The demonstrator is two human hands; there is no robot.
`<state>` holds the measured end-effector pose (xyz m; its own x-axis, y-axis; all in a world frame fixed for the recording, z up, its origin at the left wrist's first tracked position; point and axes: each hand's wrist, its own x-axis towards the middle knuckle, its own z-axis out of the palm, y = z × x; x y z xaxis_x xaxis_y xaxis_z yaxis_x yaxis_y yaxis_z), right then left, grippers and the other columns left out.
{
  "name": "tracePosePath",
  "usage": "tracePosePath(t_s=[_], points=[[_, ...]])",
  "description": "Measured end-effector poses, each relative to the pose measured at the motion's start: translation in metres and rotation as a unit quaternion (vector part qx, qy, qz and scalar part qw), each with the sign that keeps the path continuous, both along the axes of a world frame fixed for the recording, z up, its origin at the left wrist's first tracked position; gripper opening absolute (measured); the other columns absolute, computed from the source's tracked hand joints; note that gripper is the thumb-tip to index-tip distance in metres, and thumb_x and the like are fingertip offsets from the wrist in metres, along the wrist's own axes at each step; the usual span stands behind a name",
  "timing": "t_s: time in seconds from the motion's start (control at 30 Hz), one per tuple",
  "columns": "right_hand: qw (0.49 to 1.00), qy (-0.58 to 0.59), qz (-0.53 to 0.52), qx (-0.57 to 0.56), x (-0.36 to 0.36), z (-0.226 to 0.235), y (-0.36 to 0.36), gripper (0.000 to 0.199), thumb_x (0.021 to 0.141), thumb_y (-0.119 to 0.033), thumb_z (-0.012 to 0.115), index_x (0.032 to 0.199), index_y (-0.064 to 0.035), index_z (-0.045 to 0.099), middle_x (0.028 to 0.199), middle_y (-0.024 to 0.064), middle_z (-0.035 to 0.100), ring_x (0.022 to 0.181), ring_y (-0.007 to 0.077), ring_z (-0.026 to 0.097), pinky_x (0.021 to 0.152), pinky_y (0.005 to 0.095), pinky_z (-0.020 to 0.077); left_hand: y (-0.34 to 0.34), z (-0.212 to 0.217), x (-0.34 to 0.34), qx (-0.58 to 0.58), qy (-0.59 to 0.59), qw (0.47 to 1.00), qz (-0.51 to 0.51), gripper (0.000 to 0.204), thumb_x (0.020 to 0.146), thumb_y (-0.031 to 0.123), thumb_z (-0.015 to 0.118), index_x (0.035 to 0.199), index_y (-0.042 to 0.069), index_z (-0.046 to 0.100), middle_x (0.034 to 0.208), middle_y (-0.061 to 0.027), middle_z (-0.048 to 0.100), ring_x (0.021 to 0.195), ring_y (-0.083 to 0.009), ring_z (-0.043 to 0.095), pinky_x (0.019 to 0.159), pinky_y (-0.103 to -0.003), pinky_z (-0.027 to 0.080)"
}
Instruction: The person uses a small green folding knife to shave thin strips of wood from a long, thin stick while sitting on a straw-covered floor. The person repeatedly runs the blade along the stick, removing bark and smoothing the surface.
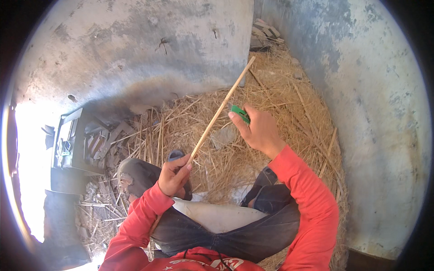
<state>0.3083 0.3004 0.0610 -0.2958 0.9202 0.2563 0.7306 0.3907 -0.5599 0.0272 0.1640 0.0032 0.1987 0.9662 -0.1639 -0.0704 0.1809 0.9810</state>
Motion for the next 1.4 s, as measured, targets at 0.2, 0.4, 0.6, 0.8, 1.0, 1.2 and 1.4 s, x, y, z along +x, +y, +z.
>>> tracePosePath(t_s=[0.2,0.4,0.6,0.8,1.0,1.2,1.4], points=[[0.987,0.155,0.004,-0.038,0.001,0.008,-0.004,0.021,0.078,-0.011,0.067,0.096,-0.0027,0.062,0.068,0.0041,0.053,0.059,0.0143,0.05,0.055,0.0346,0.0398,0.002,0.005,-0.003,-0.015,-0.033,0.999,-0.008,0.041,0.106,0.012,0.06,0.142,-0.005,0.055,0.069,0.0064,0.048,0.057,-0.0014,0.04,0.049,-0.022,0.031],[0.985,0.099,0.111,-0.092,0.013,-0.012,0.009,0.027,0.077,-0.012,0.063,0.103,-0.0036,0.059,0.087,0.0112,0.061,0.066,0.0185,0.054,0.061,0.0365,0.0437,0.002,0.003,-0.004,-0.01,-0.029,1.0,0.007,0.043,0.106,0.013,0.059,0.145,-0.005,0.053,0.067,0.0051,0.048,0.052,-0.0024,0.04,0.046,-0.022,0.031],[0.888,0.313,0.075,-0.329,0.028,-0.026,0.029,0.014,0.08,-0.004,0.056,0.092,-0.0075,0.051,0.104,0.0104,0.064,0.071,0.0151,0.055,0.064,0.0347,0.0446,0.001,0.006,-0.005,-0.013,-0.038,0.999,0.009,0.043,0.107,0.013,0.058,0.146,-0.004,0.053,0.065,0.0048,0.047,0.048,-0.0026,0.038,0.043,-0.022,0.03],[0.862,0.333,0.077,-0.375,0.023,-0.026,0.024,0.022,0.081,0.005,0.051,0.098,-0.0076,0.048,0.11,0.0137,0.068,0.074,0.0151,0.062,0.072,0.0346,0.0529,0.001,0.01,-0.007,-0.015,-0.034,0.999,0.008,0.042,0.107,0.014,0.058,0.144,-0.005,0.053,0.064,0.0049,0.047,0.047,-0.0024,0.038,0.042,-0.022,0.029],[0.872,0.386,-0.002,-0.301,0.021,-0.02,0.022,0.035,0.079,0.012,0.039,0.1,-0.0002,0.063,0.068,0.0066,0.061,0.059,0.0149,0.057,0.057,0.0303,0.0499,0.001,0.013,-0.008,-0.025,-0.035,0.999,0.013,0.042,0.107,0.015,0.059,0.144,-0.004,0.054,0.064,0.0052,0.046,0.047,-0.0024,0.038,0.042,-0.022,0.029],[0.868,0.392,-0.019,-0.303,0.019,-0.02,0.026,0.036,0.074,0.016,0.035,0.09,0.0035,0.065,0.061,0.006,0.055,0.048,0.0119,0.046,0.042,0.0295,0.0332,0.002,0.012,-0.008,-0.021,-0.042,0.999,0.013,0.042,0.106,0.015,0.059,0.144,-0.003,0.054,0.064,0.0054,0.046,0.046,-0.0022,0.037,0.041,-0.022,0.029],[0.875,0.399,0.025,-0.275,0.014,-0.027,0.026,0.031,0.071,0.018,0.033,0.078,-0.0003,0.057,0.061,0.0035,0.049,0.045,0.0105,0.041,0.04,0.0275,0.0294,0.003,0.013,-0.008,-0.025,-0.04,0.999,0.009,0.043,0.107,0.015,0.059,0.146,-0.003,0.053,0.064,0.0055,0.046,0.045,-0.0024,0.037,0.041,-0.022,0.029]])
